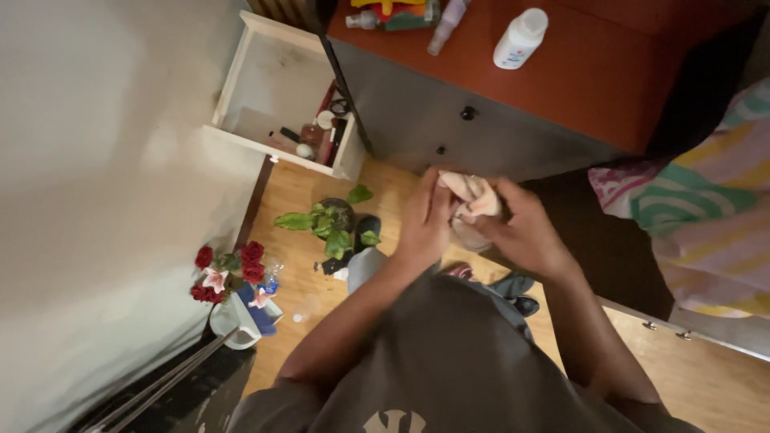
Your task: Cleaning various cosmetic and personal care items with a cloth.
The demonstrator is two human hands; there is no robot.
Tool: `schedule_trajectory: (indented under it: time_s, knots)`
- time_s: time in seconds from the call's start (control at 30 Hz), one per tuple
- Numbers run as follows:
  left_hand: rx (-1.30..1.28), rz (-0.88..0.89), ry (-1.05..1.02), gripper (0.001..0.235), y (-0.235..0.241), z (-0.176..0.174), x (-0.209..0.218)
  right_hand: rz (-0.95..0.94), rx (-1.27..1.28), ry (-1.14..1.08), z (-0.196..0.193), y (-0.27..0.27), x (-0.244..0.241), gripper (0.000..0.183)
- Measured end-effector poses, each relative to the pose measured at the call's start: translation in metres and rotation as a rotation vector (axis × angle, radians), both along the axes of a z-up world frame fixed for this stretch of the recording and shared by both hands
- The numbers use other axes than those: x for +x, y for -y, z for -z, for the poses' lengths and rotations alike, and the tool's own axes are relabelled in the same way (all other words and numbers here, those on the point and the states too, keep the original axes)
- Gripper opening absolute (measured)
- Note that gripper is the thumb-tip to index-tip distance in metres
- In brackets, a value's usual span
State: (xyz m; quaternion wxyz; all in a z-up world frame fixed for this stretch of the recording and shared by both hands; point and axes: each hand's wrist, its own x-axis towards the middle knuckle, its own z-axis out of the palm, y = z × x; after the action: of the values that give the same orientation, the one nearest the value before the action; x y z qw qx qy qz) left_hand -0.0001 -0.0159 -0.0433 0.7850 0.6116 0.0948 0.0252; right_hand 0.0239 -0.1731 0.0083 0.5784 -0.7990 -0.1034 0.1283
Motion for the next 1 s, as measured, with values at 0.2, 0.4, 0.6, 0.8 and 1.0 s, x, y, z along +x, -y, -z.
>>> schedule_trajectory:
  time_s: [0.2, 0.4, 0.6, 0.8, 1.0]
  knots:
    - [0.842, 0.099, 0.185, 0.038, 0.014, 0.028, -0.006, 0.039, 0.023, 0.216, 0.043, 0.005, -0.006, 0.005]
    - [0.944, -0.070, 0.267, 0.036, 0.010, -0.017, -0.005, 0.434, 0.408, -0.127, 0.001, -0.030, -0.005, 0.029]
    - [-0.091, 0.044, 0.004, 0.027, -0.012, -0.050, 0.021, 0.344, 0.344, 0.037, 0.010, -0.046, 0.001, 0.031]
    - [-0.261, -0.045, 0.035, 0.029, -0.040, -0.063, 0.036, 0.104, 0.254, 0.147, 0.026, -0.077, 0.012, 0.014]
    - [-0.160, 0.074, 0.149, 0.030, -0.065, -0.060, 0.053, 0.301, 0.215, 0.117, 0.022, -0.110, 0.021, 0.023]
